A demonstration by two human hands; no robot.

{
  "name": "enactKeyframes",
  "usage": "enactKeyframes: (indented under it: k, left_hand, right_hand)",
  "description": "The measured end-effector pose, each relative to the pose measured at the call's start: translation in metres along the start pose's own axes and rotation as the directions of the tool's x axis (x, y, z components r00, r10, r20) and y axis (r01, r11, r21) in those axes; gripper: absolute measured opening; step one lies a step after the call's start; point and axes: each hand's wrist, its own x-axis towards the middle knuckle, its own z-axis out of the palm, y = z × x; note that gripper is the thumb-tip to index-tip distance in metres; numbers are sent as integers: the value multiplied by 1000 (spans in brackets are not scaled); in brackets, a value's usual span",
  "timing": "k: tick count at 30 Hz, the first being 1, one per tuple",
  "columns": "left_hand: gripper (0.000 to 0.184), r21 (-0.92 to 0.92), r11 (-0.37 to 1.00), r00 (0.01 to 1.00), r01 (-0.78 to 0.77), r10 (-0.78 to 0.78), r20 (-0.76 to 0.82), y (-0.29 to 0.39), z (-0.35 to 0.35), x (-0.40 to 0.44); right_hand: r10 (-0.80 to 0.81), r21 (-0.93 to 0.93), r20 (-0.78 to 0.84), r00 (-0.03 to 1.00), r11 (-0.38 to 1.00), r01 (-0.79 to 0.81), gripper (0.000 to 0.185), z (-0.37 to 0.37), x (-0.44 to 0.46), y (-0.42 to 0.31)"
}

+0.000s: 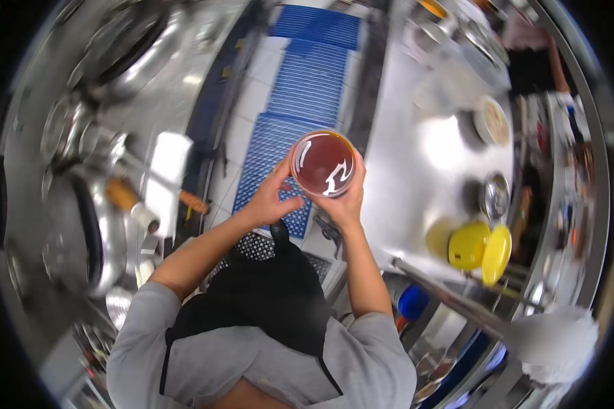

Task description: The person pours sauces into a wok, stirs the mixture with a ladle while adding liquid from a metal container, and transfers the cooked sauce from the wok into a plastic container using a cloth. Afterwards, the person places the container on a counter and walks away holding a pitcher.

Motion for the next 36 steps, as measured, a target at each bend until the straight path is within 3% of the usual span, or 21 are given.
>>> enactKeyframes:
  k: [1,2,3,5,7,11,13,14,20,22,24,27,29,30,33,36]
  left_hand:
    - [101,13,1000,997,-3,4,-82,2,-15,-16]
    - [101,66,998,992,-23,31,-125,-8,-27,-34]
    - [101,34,999,978,-40,46,-202,4,-44,-51]
    - [98,175,982,928,-67,126,-352,10,-68,-90]
    - [95,318,948,843,6,166,-512,14,-90,-126]
    - [90,293,948,618,123,158,-770,52,-137,-194]
    - [86,368,912,488,182,241,-839,60,-163,-228]
    - [82,310,937,428,165,215,-878,67,-174,-246]
    - [74,327,890,102,319,311,-945,59,-247,-334]
    - [72,290,916,13,278,298,-955,65,-267,-358]
    - [69,246,927,-52,282,271,-961,68,-286,-380]
    - [61,156,943,-115,295,197,-974,56,-317,-409]
    - [55,63,963,-129,260,100,-987,54,-332,-423]
    - [43,83,959,-130,271,122,-984,47,-340,-430]
    - [38,15,944,-117,328,57,-992,37,-361,-446]
    - [36,6,961,-147,277,49,-988,25,-370,-450]
  right_hand:
    - [-81,-35,82,993,996,84,116,15,6,-13]
    - [-68,130,113,991,990,53,116,35,4,-13]
    - [-116,163,173,978,983,88,113,57,7,-31]
    - [-156,337,301,941,940,48,111,102,8,-59]
    - [-194,395,437,878,919,7,112,141,6,-76]
    - [-420,535,578,699,842,64,111,229,0,-127]
    - [-505,616,604,616,787,41,109,279,-10,-159]
    - [-538,629,626,564,776,43,109,303,-13,-174]
    - [-650,712,676,347,697,-83,105,438,-54,-252]
    - [-660,704,692,291,706,-73,104,477,-68,-273]
    - [-631,659,751,193,733,-169,96,511,-80,-288]
    - [-577,570,813,71,766,-298,87,541,-96,-313]
    - [-512,510,856,73,812,-285,88,563,-103,-317]
    - [-482,475,875,46,838,-268,85,564,-105,-326]
    - [-411,397,911,-23,891,-218,76,571,-109,-345]
    - [-391,373,917,-76,910,-183,70,596,-112,-338]
